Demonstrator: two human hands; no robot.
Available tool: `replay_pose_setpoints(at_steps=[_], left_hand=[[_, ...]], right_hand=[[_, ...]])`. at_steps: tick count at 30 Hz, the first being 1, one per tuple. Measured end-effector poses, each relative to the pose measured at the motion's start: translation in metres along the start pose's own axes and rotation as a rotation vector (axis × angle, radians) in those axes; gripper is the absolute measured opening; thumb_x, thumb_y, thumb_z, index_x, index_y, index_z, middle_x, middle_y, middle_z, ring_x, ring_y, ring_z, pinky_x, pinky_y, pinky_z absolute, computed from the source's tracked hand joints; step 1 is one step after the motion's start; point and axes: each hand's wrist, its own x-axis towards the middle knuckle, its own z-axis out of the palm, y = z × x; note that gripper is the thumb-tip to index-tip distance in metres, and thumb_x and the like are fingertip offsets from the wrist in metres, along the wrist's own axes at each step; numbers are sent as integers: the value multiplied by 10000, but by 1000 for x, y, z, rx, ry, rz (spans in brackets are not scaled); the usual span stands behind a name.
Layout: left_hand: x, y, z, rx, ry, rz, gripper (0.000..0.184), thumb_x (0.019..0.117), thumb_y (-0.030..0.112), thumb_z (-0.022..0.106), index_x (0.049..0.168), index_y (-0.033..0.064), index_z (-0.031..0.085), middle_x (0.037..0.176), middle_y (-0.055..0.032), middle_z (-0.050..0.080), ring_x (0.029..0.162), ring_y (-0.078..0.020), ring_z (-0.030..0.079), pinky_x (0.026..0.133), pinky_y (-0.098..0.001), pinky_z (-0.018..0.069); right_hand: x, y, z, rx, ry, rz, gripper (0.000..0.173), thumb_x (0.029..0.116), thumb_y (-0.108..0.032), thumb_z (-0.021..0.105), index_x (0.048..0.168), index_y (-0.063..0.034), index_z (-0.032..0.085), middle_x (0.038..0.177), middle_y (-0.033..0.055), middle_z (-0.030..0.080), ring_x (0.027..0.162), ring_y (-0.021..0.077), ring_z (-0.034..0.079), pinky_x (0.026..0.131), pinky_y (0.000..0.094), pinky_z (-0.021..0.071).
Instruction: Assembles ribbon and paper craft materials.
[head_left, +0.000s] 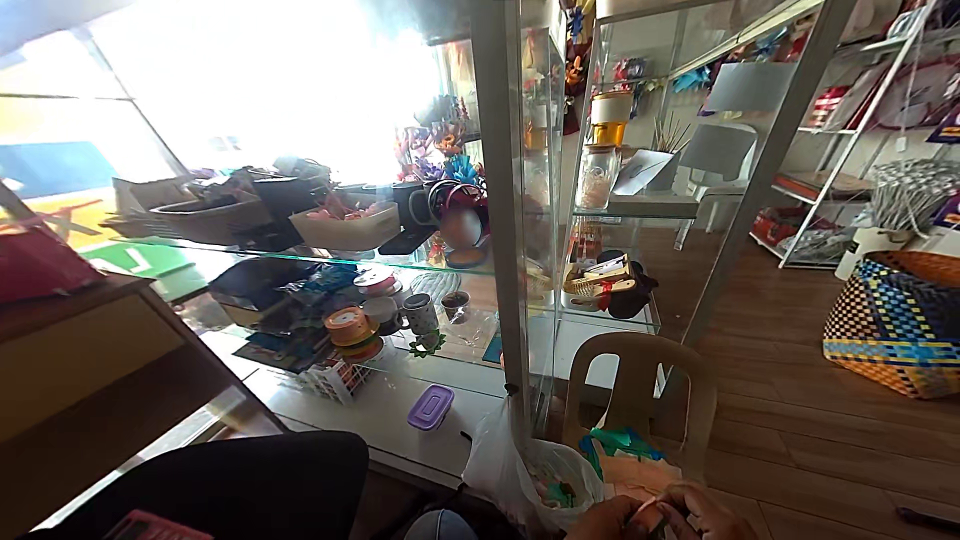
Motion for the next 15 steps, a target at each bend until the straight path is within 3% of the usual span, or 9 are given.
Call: replay_pose_setpoints(at_steps=[4, 10, 13, 15], left_hand=[[2, -1, -3, 100, -30, -87, 322, 1103, 210, 423, 1165, -47, 607, 840, -54, 625, 611, -81, 531, 621, -283, 483], [1, 4, -5, 149, -69, -186, 331, 1118, 241, 395, 1123, -15, 606, 830, -20, 650, 592, -51, 519, 592, -253, 458], [-1, 0, -6, 100, -1, -160, 312, 1113, 222, 393, 1129, 10, 623, 796, 11, 628, 575, -41, 517, 562, -233, 458], [-3, 2, -9, 61, 43, -168, 304, 1110, 211, 397, 1148, 29, 637, 785, 31, 619, 568, -32, 521, 548, -215, 463]], right_hand=[[-2, 1, -2, -31, 36, 2, 197, 989, -104, 616, 989, 67, 715, 1001, 223, 708, 912, 335, 708, 847, 447, 583], [-2, 5, 1, -50, 84, 10, 178, 970, -115, 635, 977, 35, 731, 986, 178, 719, 879, 270, 715, 808, 389, 596], [-2, 9, 4, -49, 281, 3, 202, 963, -162, 613, 942, 0, 732, 961, 129, 713, 789, 157, 688, 688, 278, 587], [-1, 11, -4, -26, 446, -31, 233, 978, -198, 604, 952, -6, 734, 994, 104, 710, 798, 74, 670, 684, 197, 576]])
